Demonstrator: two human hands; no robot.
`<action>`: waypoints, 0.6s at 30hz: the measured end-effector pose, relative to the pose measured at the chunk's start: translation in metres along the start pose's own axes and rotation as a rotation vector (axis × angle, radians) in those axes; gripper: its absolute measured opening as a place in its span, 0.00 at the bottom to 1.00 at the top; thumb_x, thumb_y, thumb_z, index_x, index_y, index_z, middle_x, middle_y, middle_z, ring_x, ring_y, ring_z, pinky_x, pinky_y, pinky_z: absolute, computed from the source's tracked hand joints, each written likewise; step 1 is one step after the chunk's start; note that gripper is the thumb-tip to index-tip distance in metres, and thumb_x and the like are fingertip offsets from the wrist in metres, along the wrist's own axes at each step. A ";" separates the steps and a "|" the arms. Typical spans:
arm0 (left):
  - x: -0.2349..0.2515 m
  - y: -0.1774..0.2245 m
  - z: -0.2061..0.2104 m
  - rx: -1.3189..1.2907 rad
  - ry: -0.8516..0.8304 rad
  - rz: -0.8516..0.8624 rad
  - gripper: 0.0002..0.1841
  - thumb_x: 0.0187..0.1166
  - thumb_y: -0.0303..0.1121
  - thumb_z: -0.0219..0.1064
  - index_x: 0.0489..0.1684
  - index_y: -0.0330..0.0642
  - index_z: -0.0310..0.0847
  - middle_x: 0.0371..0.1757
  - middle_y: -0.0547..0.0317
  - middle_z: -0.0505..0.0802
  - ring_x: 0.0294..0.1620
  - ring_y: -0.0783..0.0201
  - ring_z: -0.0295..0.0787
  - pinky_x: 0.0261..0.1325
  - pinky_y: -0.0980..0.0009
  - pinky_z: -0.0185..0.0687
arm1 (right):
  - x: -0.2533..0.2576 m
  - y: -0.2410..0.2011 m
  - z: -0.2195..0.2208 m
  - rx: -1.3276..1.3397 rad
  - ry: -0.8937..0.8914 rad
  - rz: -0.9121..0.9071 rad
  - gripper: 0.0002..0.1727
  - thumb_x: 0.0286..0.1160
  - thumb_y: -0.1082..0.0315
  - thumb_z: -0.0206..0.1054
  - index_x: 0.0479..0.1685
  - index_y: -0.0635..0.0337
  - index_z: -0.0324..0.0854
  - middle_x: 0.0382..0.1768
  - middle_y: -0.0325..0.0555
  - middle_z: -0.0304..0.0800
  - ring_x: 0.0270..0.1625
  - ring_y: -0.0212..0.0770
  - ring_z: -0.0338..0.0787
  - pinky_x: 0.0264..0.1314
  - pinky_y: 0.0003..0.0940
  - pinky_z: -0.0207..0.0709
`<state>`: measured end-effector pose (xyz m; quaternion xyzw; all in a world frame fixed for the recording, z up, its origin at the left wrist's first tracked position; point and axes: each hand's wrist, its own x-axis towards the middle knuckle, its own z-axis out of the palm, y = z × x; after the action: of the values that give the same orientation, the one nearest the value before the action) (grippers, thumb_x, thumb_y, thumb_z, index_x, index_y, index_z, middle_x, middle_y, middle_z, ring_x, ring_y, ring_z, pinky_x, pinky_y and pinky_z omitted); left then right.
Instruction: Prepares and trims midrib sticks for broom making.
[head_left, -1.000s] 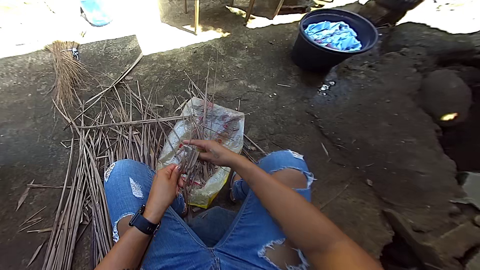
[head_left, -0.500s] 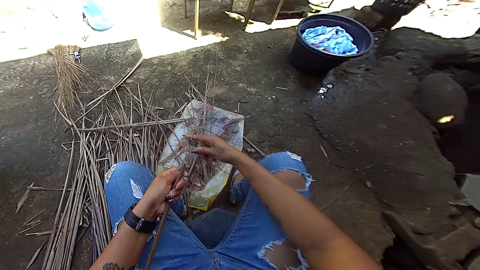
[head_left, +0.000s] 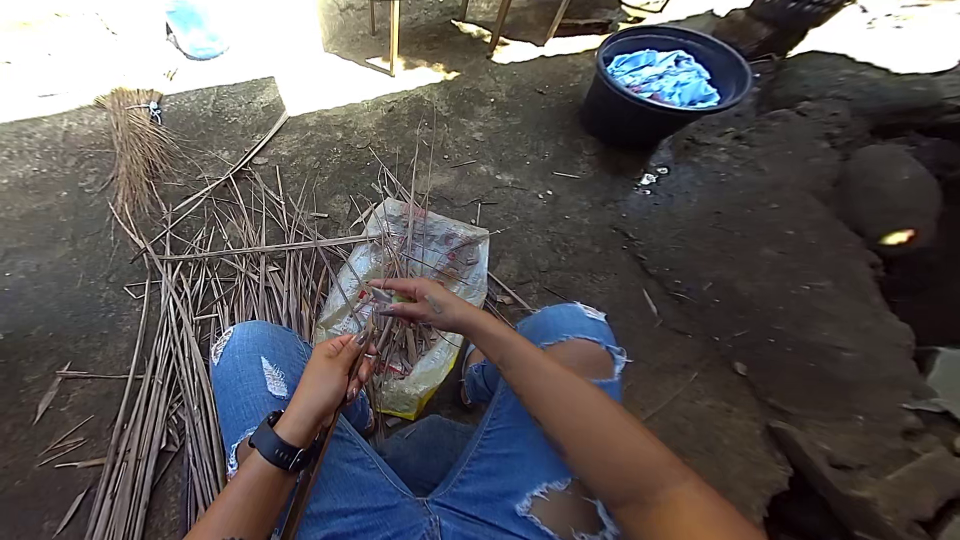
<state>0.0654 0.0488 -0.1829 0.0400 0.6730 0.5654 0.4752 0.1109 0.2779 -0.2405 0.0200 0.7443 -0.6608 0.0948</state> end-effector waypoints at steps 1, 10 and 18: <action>-0.001 -0.001 0.001 0.057 0.020 0.011 0.18 0.96 0.34 0.47 0.45 0.32 0.81 0.14 0.63 0.80 0.07 0.77 0.66 0.10 0.83 0.63 | 0.000 -0.001 -0.005 -0.023 0.056 0.013 0.26 0.86 0.69 0.63 0.84 0.56 0.72 0.29 0.44 0.82 0.23 0.29 0.74 0.30 0.25 0.72; 0.000 -0.001 0.004 0.177 0.075 0.072 0.18 0.96 0.34 0.48 0.45 0.32 0.83 0.14 0.63 0.82 0.07 0.76 0.68 0.11 0.82 0.65 | -0.001 -0.003 -0.002 0.036 -0.011 0.024 0.28 0.86 0.69 0.63 0.86 0.54 0.69 0.23 0.41 0.78 0.19 0.27 0.72 0.26 0.22 0.68; -0.007 -0.007 0.001 0.253 0.051 0.092 0.18 0.96 0.34 0.49 0.45 0.33 0.84 0.14 0.63 0.82 0.07 0.76 0.69 0.11 0.81 0.66 | -0.002 -0.006 -0.025 0.102 0.232 0.017 0.25 0.86 0.71 0.63 0.81 0.63 0.73 0.27 0.41 0.81 0.20 0.26 0.70 0.23 0.21 0.65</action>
<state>0.0734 0.0427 -0.1839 0.1159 0.7483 0.4979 0.4227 0.1089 0.3020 -0.2320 0.1075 0.7156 -0.6901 0.0128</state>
